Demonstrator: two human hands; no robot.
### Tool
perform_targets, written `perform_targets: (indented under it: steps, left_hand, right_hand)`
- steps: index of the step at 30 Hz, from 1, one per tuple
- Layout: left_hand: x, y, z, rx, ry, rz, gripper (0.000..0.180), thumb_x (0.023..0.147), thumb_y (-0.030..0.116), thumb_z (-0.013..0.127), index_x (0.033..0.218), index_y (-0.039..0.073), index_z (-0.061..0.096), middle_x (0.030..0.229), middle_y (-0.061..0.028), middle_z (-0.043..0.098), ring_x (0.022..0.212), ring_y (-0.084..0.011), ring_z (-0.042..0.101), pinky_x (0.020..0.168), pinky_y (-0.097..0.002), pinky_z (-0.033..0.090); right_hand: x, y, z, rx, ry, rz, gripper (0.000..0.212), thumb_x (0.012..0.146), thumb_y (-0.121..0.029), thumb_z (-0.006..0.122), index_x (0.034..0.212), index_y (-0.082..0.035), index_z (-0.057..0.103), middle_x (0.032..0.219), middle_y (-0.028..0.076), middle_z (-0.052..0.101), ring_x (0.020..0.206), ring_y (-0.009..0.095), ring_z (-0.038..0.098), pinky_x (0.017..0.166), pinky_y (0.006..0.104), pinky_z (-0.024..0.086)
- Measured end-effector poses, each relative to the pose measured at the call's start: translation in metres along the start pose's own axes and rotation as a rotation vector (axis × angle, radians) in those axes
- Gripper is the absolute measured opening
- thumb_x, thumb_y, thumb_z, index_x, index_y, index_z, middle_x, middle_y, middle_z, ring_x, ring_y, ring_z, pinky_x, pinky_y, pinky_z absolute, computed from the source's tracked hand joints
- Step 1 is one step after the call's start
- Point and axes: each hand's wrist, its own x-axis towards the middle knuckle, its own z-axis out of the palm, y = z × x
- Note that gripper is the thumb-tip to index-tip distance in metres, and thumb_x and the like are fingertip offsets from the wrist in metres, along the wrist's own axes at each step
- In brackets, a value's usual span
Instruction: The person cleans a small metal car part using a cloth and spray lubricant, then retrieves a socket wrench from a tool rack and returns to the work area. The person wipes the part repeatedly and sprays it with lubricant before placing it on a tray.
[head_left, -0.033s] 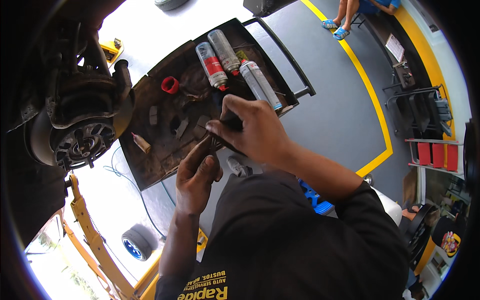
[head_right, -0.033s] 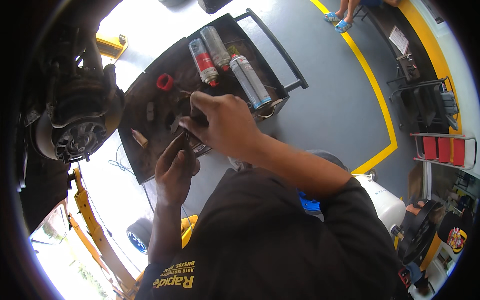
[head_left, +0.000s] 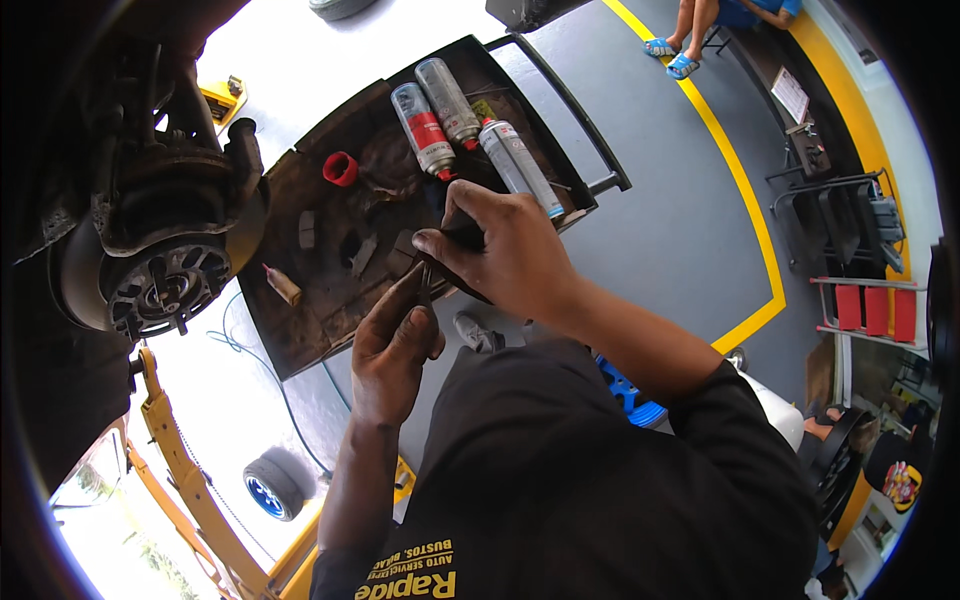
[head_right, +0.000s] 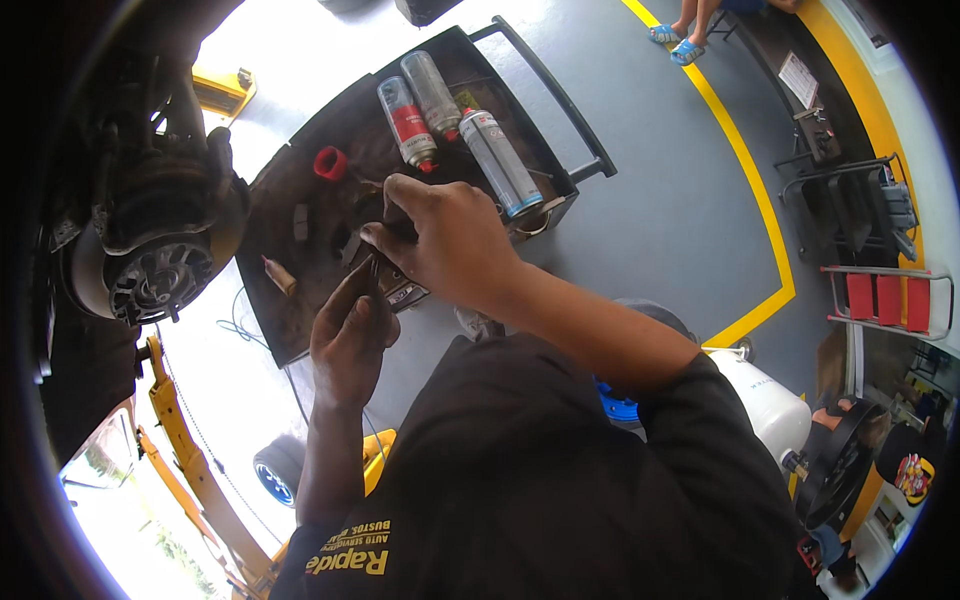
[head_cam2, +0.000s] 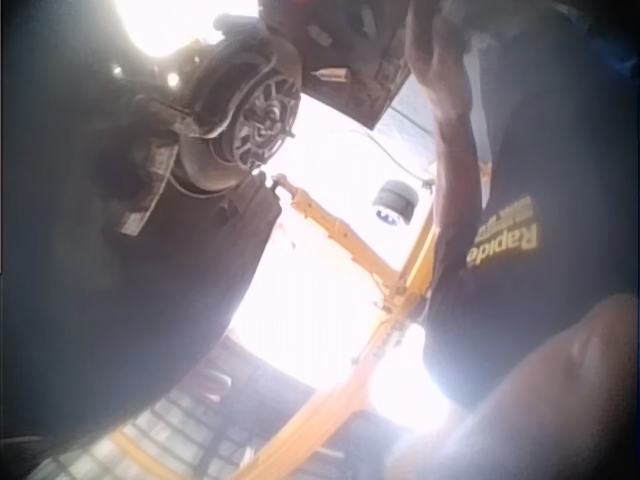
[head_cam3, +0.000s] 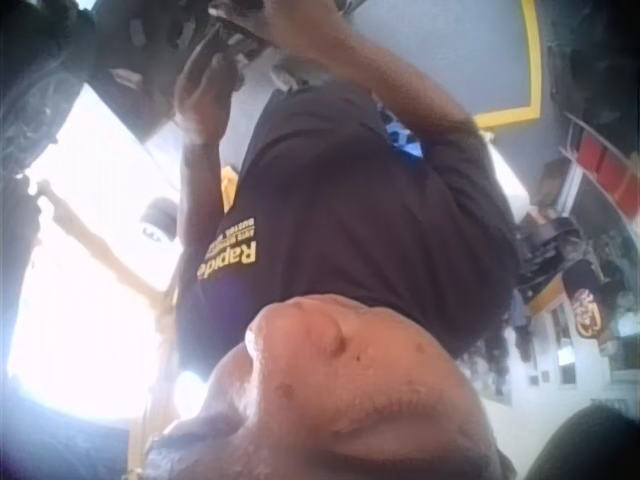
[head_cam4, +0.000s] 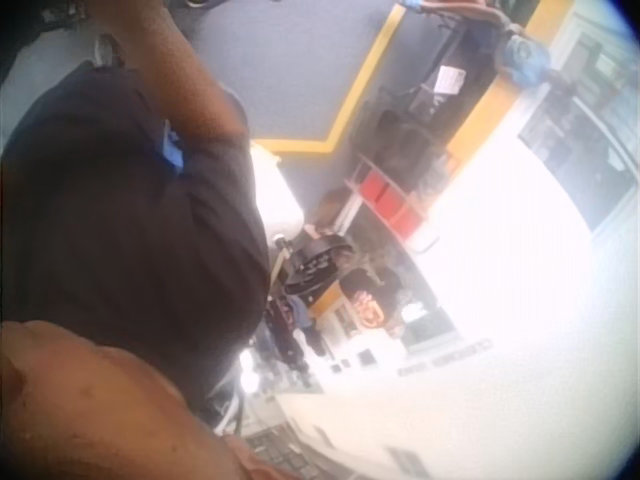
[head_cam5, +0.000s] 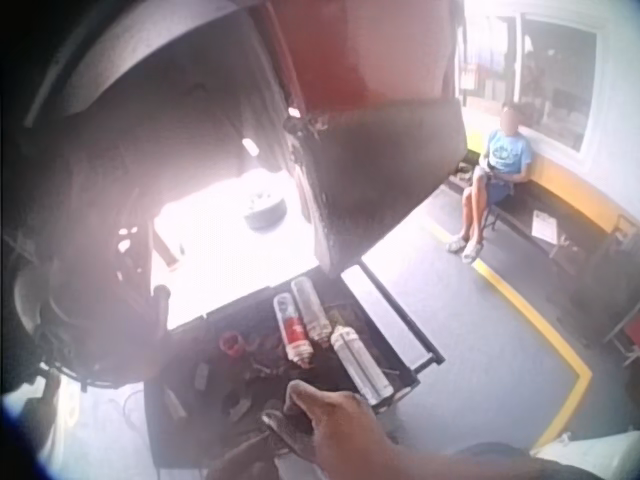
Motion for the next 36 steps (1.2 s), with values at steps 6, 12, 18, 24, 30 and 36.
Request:
perform_targets:
  steps: [6,12,18,24,30,36]
  left_hand:
    - [0.007,-0.003,-0.007,-0.028,0.014,0.037,0.054,0.103,0.016,0.069,0.149,-0.007,0.053,0.108,-0.0062,0.065,0.084,-0.0109,0.053,0.074,-0.0272,0.046]
    - [0.006,-0.005,-0.005,-0.077,0.06,0.016,0.055,0.1,0.01,0.069,0.15,-0.007,0.053,0.116,-0.0075,0.066,0.088,-0.0108,0.054,0.075,-0.0272,0.046]
    - [0.004,-0.005,-0.005,-0.192,0.053,0.039,0.057,0.096,0.005,0.072,0.149,-0.006,0.054,0.12,-0.0075,0.066,0.09,-0.0101,0.055,0.077,-0.027,0.045]
    - [0.003,-0.004,-0.003,-0.188,0.064,0.024,0.059,0.093,0.002,0.072,0.148,-0.006,0.054,0.122,-0.0075,0.066,0.091,-0.0101,0.057,0.077,-0.0268,0.046]
    - [0.005,-0.003,0.0,-0.213,0.031,0.049,0.06,0.09,0.0,0.073,0.147,-0.005,0.054,0.121,-0.0069,0.066,0.089,-0.0098,0.057,0.077,-0.0261,0.047]
    - [0.008,0.001,0.006,-0.198,0.031,0.042,0.059,0.089,0.0,0.07,0.145,-0.006,0.053,0.111,-0.0075,0.065,0.088,-0.0097,0.057,0.072,-0.0273,0.044]
  right_hand:
    - [0.011,0.004,0.003,-0.066,0.118,0.0,0.033,0.09,-0.021,0.085,0.086,-0.005,0.057,0.068,0.013,0.066,0.062,0.034,0.07,0.056,0.0384,0.052]
    - [0.013,0.003,0.005,-0.059,0.082,-0.017,0.034,0.091,-0.022,0.085,0.083,-0.004,0.056,0.068,0.014,0.065,0.06,0.034,0.068,0.056,0.0396,0.051]
    - [0.01,0.002,0.01,0.001,-0.011,-0.04,0.037,0.088,-0.022,0.087,0.084,-0.004,0.055,0.07,0.014,0.066,0.061,0.034,0.069,0.056,0.0394,0.052]
    - [0.006,-0.002,0.01,-0.001,-0.003,-0.042,0.039,0.086,-0.022,0.089,0.085,-0.005,0.054,0.069,0.013,0.065,0.061,0.034,0.069,0.056,0.0376,0.052]
    - [0.006,-0.002,0.006,-0.041,0.03,-0.09,0.036,0.087,-0.02,0.088,0.086,-0.006,0.055,0.068,0.013,0.065,0.06,0.03,0.071,0.055,0.0372,0.052]
    - [0.006,-0.001,-0.002,-0.047,-0.011,-0.117,0.034,0.09,-0.021,0.087,0.088,-0.005,0.058,0.068,0.009,0.066,0.06,0.02,0.07,0.056,0.0346,0.051]
